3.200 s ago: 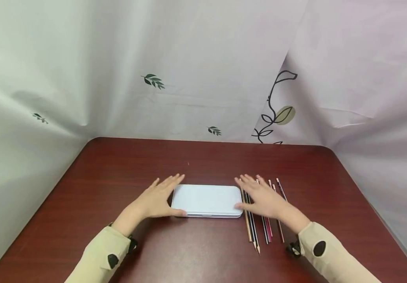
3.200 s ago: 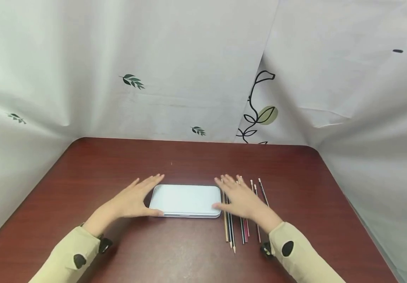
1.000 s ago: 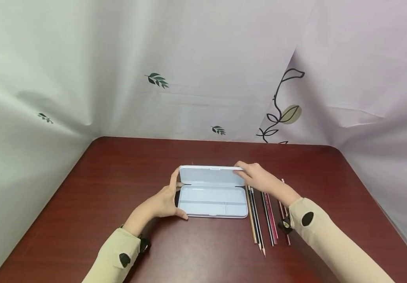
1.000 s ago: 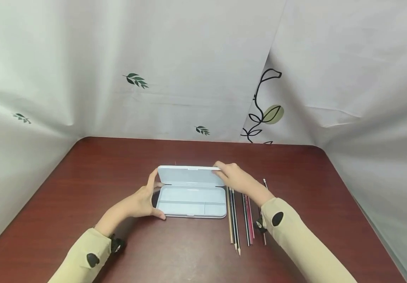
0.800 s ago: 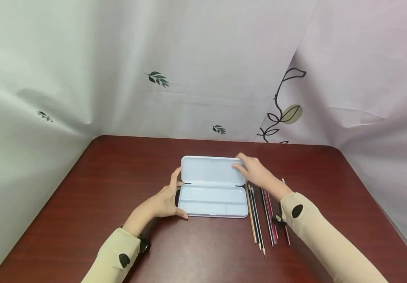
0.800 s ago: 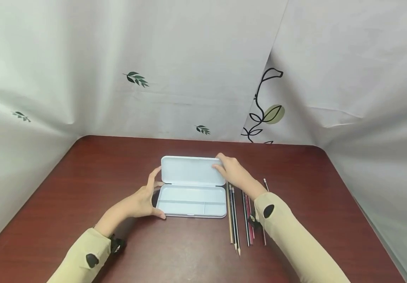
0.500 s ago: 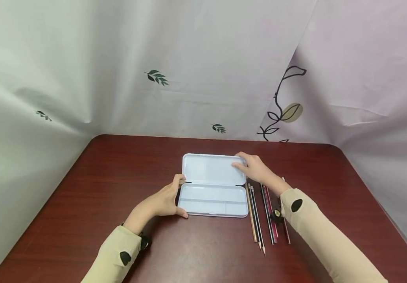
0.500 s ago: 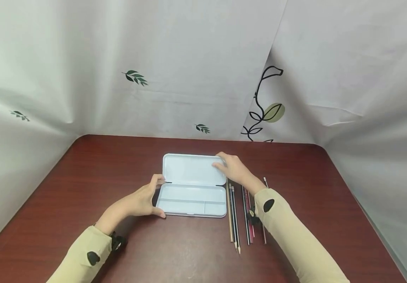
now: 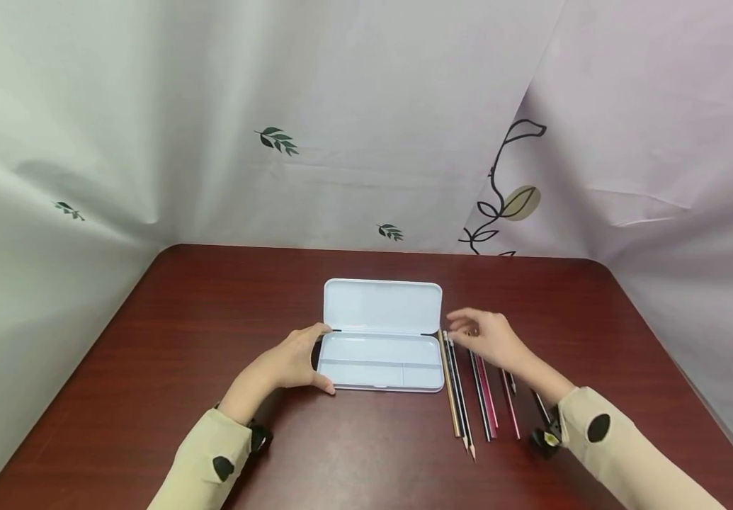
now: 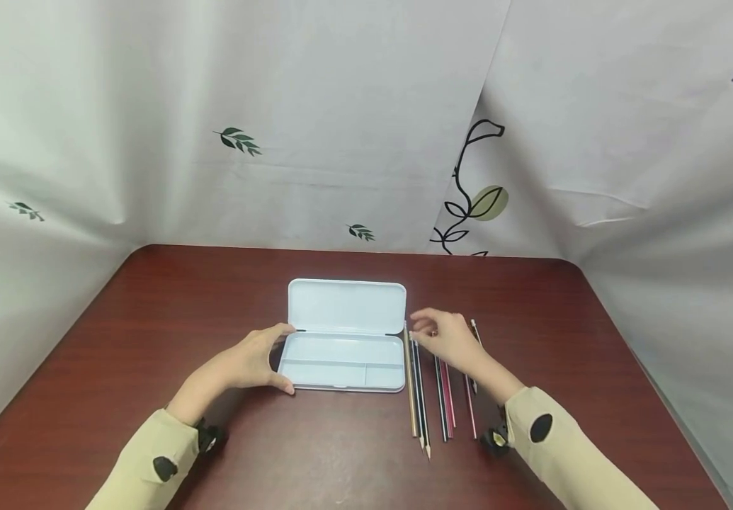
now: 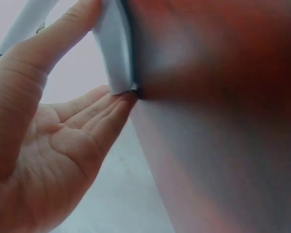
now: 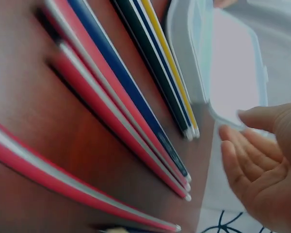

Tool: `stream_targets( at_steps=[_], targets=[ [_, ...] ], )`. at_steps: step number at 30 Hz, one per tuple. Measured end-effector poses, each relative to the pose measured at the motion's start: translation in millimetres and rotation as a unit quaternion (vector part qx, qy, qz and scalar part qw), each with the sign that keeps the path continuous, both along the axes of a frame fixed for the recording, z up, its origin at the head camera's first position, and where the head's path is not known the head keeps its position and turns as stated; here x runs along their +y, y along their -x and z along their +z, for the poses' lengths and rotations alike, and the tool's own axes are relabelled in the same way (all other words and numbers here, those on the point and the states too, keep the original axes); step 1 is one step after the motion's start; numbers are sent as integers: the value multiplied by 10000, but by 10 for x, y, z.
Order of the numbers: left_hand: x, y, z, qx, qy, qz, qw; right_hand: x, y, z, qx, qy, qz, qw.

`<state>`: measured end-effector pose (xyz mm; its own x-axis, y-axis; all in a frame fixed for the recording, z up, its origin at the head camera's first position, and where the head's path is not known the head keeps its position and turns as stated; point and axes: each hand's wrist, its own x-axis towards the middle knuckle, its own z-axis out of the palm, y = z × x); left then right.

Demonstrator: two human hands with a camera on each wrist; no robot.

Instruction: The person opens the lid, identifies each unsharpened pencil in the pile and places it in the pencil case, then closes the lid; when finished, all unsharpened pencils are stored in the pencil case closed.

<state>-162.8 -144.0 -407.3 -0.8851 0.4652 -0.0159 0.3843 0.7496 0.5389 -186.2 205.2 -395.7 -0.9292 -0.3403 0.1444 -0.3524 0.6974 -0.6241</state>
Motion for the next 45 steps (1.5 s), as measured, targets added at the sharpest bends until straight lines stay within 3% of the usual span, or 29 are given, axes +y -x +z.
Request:
stream_targets(
  at_steps=[8,14,21,22,28,29,31,45],
  targets=[
    [39,54,77,-106,434,135,9989,-117,-251,-1,-650,-299,142,9973],
    [39,82,92,-109,366,79,9992,-207,-311,-26,-731,-462,-210,9960],
    [6,59,65,-164,39,38,9999,-238,-286,-49,-749,-507,-516,9946],
    [-25,71,-2,-46,-21,-46,10000,-244,-281,-51,-731,-518,-543,9945],
    [-40,57,11,23,-74,-116,9999,-264,-215,-69,-648,-575,-698,9938],
    [-14,40,79,-118,-46,-26,9999,-263,-199,-70,-641,-579,-713,9937],
    [-10,47,84,-169,11,16,9999,-261,-169,-65,-655,-607,-754,9931],
    [1,49,90,-237,278,91,9993,-353,71,70,-1507,-746,-681,9834]
  ],
)
